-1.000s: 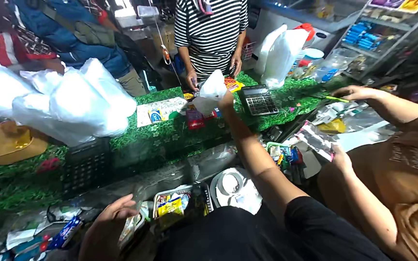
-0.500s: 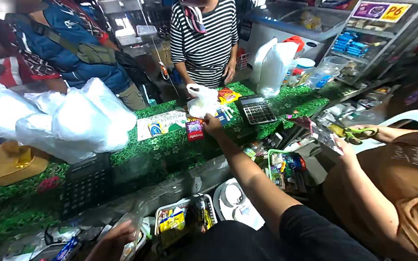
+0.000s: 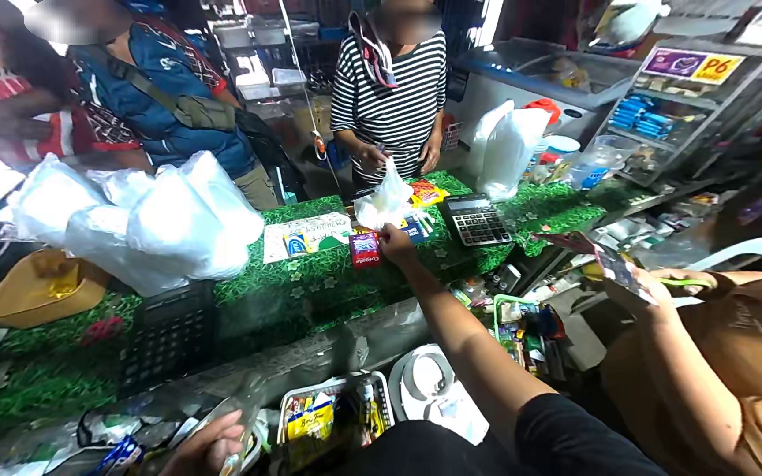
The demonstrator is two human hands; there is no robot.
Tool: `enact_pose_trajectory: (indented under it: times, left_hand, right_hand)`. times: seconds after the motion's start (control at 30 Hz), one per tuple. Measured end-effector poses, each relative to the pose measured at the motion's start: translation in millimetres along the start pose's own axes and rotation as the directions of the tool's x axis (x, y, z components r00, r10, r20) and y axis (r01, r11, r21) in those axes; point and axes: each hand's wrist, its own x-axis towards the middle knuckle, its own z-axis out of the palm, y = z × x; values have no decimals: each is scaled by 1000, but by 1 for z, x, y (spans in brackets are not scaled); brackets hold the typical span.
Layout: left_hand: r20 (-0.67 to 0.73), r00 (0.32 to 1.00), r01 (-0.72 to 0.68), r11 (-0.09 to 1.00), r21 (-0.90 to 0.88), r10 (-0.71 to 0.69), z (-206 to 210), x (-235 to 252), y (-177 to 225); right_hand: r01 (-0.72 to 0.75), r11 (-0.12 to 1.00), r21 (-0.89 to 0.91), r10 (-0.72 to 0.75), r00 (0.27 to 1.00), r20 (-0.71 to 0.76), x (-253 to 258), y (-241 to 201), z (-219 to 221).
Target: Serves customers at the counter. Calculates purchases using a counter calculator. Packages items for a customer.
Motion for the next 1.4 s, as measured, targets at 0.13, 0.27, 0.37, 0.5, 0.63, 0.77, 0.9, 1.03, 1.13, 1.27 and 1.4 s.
enact_pose_trajectory:
  times: [0.13,0.27,0.37,0.5,0.63,0.77,0.9,1.03,1.13,1.27,1.4]
  left_hand:
    - [1,1000,-6,998,61,6,-1,-2,1]
    - [-16,1000,13,995,102,-11,-3,-6,3]
    - [-31,999,-9,999,50,11,-4,-8,2]
    - [-45,999,-4,998,62,7,-7,-11,3]
    - [-92,996,41,974,221,-21,-7,-14,14]
    - [-138,989,87,951,298,-47,-9,-16,15]
    - [-182,982,110,951,289,-58,-16,-20,10]
    - [-198,969,203,939,276,-151,-29,-27,17]
    - [-249,952,247,926,287,-177,-35,-31,17]
    - [-240,966,157,959,235,-100,-54,-33,8]
    - [-224,971,136,971,198,-90,-67,-27,7]
  right_hand:
    - [8,1000,-24,-8,1000,-7,1,2,2]
    - [9,999,-32,-9,1000,3,0,0,2]
    - [3,1000,-29,-3,1000,6,-3,-4,0]
    - [2,1000,8,-1,999,-52,-12,-10,-2]
    - [95,995,-34,-101,892,-442,-18,-6,2]
    - [-56,996,-67,-9,701,-713,-19,0,-3]
    - [-223,973,-64,168,867,-469,-30,8,-14]
    - [-86,957,-277,13,966,-257,-42,9,-10]
    - [-79,949,-307,1,969,-247,-50,4,-8]
    - [-173,949,-264,103,960,-259,-60,-6,-13]
    - [-245,949,-197,184,941,-282,-65,-12,-17]
